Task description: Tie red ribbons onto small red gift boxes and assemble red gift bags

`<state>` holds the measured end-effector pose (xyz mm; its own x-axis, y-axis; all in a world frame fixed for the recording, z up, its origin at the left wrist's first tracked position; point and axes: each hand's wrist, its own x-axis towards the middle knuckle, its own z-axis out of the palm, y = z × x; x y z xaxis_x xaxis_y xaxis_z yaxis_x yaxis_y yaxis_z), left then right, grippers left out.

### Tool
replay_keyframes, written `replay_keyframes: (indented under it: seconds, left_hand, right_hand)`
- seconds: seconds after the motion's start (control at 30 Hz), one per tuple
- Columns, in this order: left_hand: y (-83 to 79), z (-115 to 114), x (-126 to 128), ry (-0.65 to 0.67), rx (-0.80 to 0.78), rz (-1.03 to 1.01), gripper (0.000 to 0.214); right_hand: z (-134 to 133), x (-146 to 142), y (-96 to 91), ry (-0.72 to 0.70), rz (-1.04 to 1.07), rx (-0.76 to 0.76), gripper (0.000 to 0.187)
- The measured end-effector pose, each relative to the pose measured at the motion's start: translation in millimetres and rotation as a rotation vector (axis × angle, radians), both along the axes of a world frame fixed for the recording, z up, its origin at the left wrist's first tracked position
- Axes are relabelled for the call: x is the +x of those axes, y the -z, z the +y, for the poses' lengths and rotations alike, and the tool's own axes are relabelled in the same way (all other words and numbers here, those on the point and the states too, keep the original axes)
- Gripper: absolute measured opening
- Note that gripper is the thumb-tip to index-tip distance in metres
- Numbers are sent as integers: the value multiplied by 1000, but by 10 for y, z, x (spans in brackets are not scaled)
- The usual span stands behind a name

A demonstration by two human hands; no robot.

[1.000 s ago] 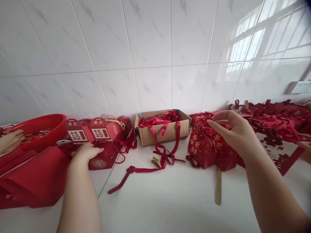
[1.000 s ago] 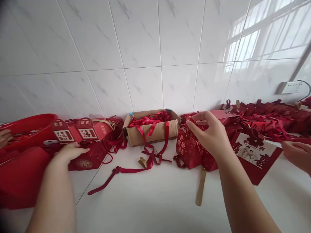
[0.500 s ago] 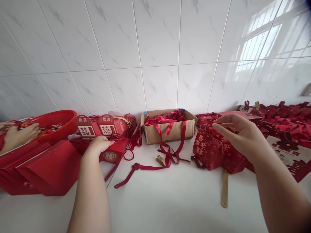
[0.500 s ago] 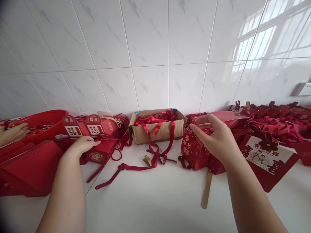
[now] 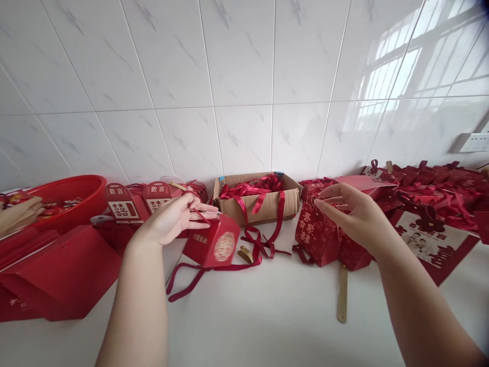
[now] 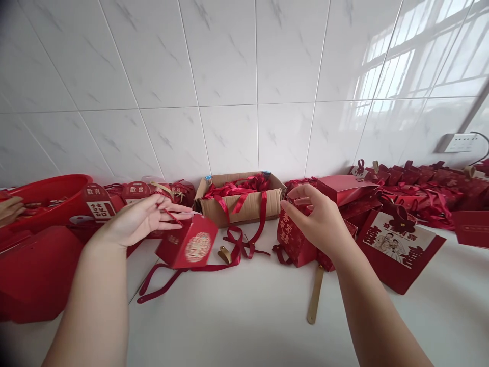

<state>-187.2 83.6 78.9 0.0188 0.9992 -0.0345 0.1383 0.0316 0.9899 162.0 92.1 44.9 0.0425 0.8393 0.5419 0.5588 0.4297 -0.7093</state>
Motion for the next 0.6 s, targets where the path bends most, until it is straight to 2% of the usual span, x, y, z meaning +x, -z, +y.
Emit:
replay_keyframes:
  seconds: [0.07, 0.17, 0.23, 0.3, 0.43, 0.5, 0.6]
  left_hand:
    - [38, 50, 69, 15, 12, 26, 32]
    - [117, 126, 80, -101, 19, 320, 30]
    - [158, 151, 39, -178, -1, 517, 40]
    - [169, 125, -23, -181, -15, 623, 55]
    - [71, -117, -159, -44, -48, 874, 92]
    - [-1, -296, -243, -36, -14, 999, 92]
    - [-25, -544, -447, -143, 156, 1124, 83]
  right_hand:
    - [-10, -5, -6, 2, 3, -11, 32]
    - [-10, 3, -9, -4, 15, -24, 30]
    - [-3, 13, -3, -13, 19, -25, 30]
    - [6, 24, 5, -21, 19, -21, 30]
    - [9, 40, 4, -28, 20, 0, 31]
    - [2, 52, -9, -29, 20, 10, 32]
    - [-8, 80, -36, -28, 24, 18, 31]
